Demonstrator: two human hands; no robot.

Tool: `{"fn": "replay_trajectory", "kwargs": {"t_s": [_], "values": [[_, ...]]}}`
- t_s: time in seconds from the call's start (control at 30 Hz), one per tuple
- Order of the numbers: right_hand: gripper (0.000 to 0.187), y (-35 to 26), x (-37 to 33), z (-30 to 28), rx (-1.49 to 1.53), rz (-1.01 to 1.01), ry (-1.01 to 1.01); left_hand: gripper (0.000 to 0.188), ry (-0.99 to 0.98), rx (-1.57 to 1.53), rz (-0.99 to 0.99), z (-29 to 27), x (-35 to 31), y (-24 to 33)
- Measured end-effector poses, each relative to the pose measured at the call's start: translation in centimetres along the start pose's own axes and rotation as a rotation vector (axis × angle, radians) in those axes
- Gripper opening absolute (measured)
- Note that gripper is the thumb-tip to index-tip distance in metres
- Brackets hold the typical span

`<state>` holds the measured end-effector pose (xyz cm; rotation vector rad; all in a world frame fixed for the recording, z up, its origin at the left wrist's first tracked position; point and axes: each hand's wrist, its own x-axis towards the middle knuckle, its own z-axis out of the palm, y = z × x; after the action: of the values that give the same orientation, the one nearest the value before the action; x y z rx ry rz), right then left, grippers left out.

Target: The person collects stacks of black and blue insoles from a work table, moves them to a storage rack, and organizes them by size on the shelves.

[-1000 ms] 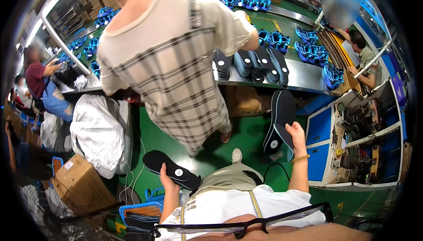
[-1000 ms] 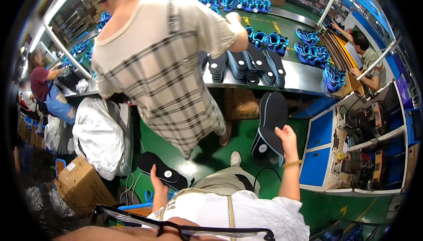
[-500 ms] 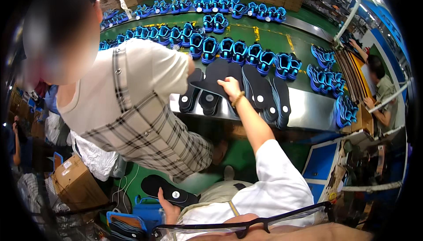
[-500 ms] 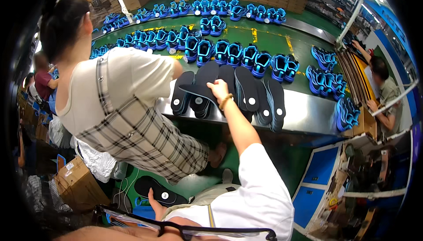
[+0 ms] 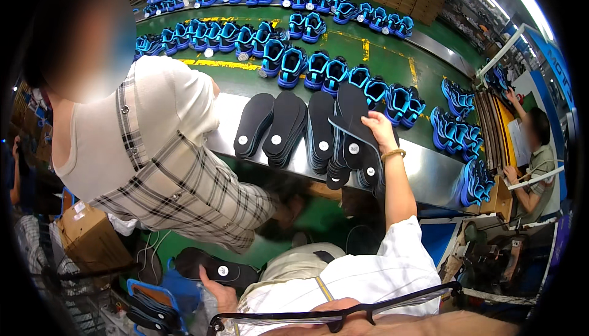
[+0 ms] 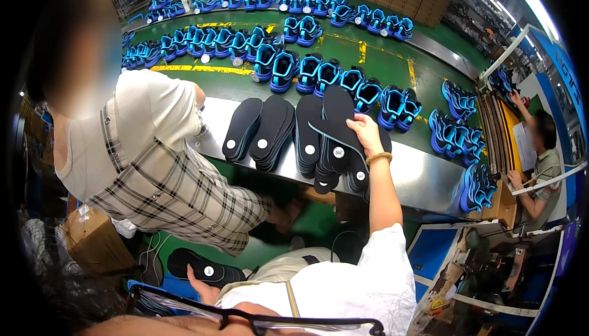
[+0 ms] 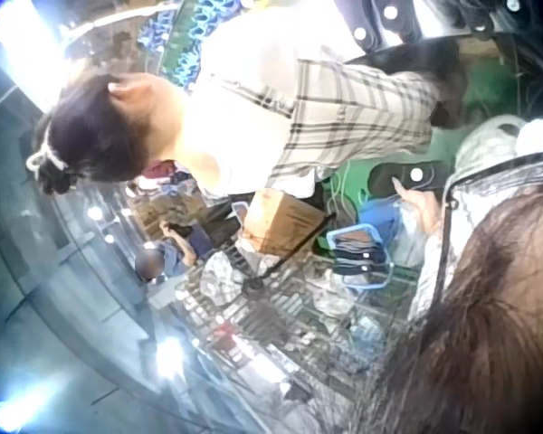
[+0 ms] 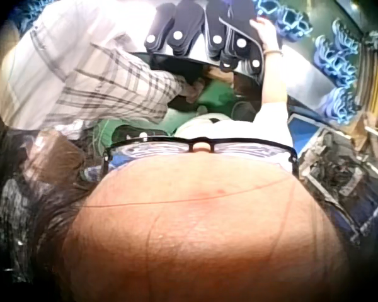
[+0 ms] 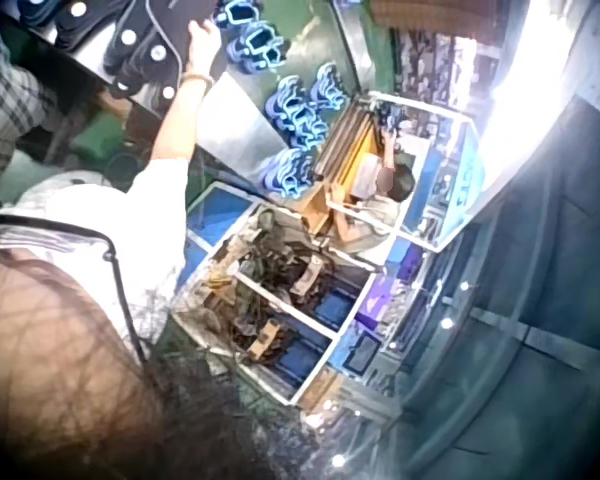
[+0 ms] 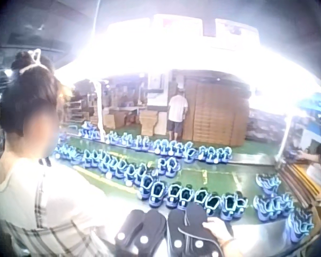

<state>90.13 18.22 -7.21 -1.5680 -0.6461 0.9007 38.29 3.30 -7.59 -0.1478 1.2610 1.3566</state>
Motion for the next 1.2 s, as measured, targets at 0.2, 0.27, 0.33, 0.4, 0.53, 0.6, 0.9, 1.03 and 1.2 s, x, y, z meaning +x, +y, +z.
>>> {"fn": "replay_trajectory", "kwargs": {"t_s": [0.2, 0.27, 0.33, 0.4, 0.53, 0.6, 0.9, 1.03, 1.2], "values": [[0.056, 2.5, -1.2, 0.3, -0.545, -0.155, 0.439, 0.041, -0.023, -0.003, 0.18, 2.3, -0.8, 0.4], [0.053, 1.4, -2.5, 0.4, -0.447, -0.175, 0.419, 0.039, -0.013, -0.014, 0.244, 3.2, -1.8, 1.1], [0.041, 0.3, -5.7, -0.3, -0.155, -0.16, 0.193, 0.039, -0.057, -0.032, 0.275, 2.5, -2.1, 1.2], [0.022, -1.3, -11.2, -0.3, 0.177, -0.018, -0.146, 0.038, -0.045, 0.001, 0.398, 1.6, -2.7, 1.7], [0.028, -1.1, -21.5, 0.1, 0.679, 0.026, -0.327, 0.037, -0.069, 0.033, 0.444, -0.3, -4.2, 2.5], [0.026, -2.5, -23.8, 3.4, 0.822, -0.002, -0.671, 0.039, -0.203, 0.007, 0.376, -0.9, -5.8, 3.6], [0.019, -8.2, -40.5, 21.9, 0.207, -0.446, -0.8, 0.073, -0.774, -0.363, 0.348, -10.4, -12.3, 9.4], [0.019, -6.4, -43.5, 27.5, 0.349, -0.29, -0.849, 0.082, -0.938, -0.524, 0.377, -14.5, -14.3, 11.2], [0.02, -4.2, -48.8, 29.2, 0.481, -0.17, -1.113, 0.087, -0.893, -0.495, 0.576, -21.8, -15.8, 11.8]]}}
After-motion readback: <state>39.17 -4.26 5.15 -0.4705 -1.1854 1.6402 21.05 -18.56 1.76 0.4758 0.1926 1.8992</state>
